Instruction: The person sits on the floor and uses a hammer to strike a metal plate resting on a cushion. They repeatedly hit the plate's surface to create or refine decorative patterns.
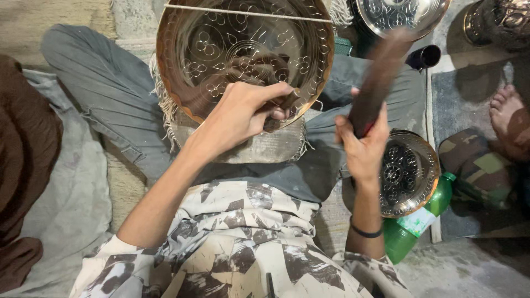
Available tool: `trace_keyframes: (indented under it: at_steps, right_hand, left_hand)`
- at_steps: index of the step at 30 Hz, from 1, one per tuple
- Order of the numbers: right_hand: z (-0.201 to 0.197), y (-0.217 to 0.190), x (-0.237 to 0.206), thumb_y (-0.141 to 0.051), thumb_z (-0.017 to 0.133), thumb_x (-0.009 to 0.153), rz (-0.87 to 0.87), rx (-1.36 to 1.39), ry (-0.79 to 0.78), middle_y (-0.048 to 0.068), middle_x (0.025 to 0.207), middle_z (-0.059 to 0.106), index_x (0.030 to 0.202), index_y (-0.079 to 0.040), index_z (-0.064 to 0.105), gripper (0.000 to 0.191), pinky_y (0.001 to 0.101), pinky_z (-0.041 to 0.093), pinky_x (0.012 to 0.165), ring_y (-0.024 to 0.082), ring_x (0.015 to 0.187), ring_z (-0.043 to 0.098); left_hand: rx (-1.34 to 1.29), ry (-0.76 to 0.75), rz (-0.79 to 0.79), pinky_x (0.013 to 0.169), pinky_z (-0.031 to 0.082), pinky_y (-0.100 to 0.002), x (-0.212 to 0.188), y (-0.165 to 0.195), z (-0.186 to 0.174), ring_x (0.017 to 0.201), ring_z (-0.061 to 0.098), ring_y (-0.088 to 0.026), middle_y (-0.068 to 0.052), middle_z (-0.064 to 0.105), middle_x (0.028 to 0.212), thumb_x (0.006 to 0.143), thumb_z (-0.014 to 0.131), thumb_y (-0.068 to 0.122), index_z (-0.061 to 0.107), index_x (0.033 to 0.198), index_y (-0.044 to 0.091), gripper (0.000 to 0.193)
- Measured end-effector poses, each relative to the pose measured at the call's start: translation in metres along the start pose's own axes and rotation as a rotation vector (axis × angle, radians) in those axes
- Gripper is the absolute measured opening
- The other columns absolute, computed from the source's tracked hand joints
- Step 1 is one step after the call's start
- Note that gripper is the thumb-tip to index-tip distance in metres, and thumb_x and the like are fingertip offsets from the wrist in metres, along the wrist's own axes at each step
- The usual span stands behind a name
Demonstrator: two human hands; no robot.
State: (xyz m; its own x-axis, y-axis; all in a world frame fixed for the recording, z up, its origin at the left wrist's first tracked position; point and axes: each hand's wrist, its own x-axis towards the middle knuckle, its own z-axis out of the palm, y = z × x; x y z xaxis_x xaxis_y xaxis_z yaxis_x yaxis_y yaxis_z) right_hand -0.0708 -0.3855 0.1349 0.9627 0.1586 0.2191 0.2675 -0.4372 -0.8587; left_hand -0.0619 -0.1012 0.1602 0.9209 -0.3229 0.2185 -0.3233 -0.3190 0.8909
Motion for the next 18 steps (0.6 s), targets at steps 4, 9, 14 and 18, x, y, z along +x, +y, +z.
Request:
trace_keyframes:
  at_steps: [4, 9, 14, 18]
  right_hand:
    - [-0.005, -0.034, 0.025, -0.011, 0.079, 0.109, -0.224, -0.326, 0.072, 0.016, 0.12, 0.068, 0.152, -0.01, 0.04, 0.058, 0.0352, 0.059, 0.086, 0.019, 0.101, 0.07]
    - [0.003, -0.066, 0.036, -0.011, 0.082, 0.09, -0.141, -0.448, -0.13, 0.01, 0.095, 0.066, 0.156, -0.024, 0.04, 0.079, 0.0378, 0.052, 0.069, 0.021, 0.078, 0.066]
    - [0.001, -0.077, 0.051, -0.005, 0.082, 0.099, -0.247, -0.366, -0.139, 0.007, 0.11, 0.066, 0.156, -0.026, 0.041, 0.074, 0.0353, 0.054, 0.073, 0.024, 0.082, 0.067]
    - [-0.006, -0.083, 0.071, -0.007, 0.08, 0.085, -0.336, -0.709, -0.339, 0.008, 0.105, 0.066, 0.158, -0.025, 0.051, 0.081, 0.0427, 0.054, 0.074, 0.031, 0.084, 0.068]
  left_hand:
    - [0.008, -0.044, -0.061, 0.07, 0.057, -0.034, 0.0, 0.0, -0.001, 0.081, 0.078, -0.027, -0.015, 0.074, 0.088, 0.083, 0.064, -0.007, 0.065, 0.116, 0.003, 0.034]
    - [0.082, -0.04, 0.043, 0.071, 0.056, -0.038, -0.001, 0.0, -0.003, 0.082, 0.073, -0.032, -0.018, 0.073, 0.09, 0.08, 0.064, -0.007, 0.067, 0.124, 0.004, 0.046]
    - [0.069, 0.011, -0.097, 0.07, 0.057, -0.038, -0.011, 0.001, -0.001, 0.079, 0.074, -0.031, -0.017, 0.075, 0.091, 0.075, 0.065, -0.005, 0.068, 0.12, 0.002, 0.045]
    - [0.031, 0.18, -0.159, 0.077, 0.062, -0.034, -0.02, 0.003, 0.011, 0.082, 0.079, -0.025, -0.016, 0.075, 0.088, 0.079, 0.058, -0.01, 0.064, 0.125, 0.0, 0.048]
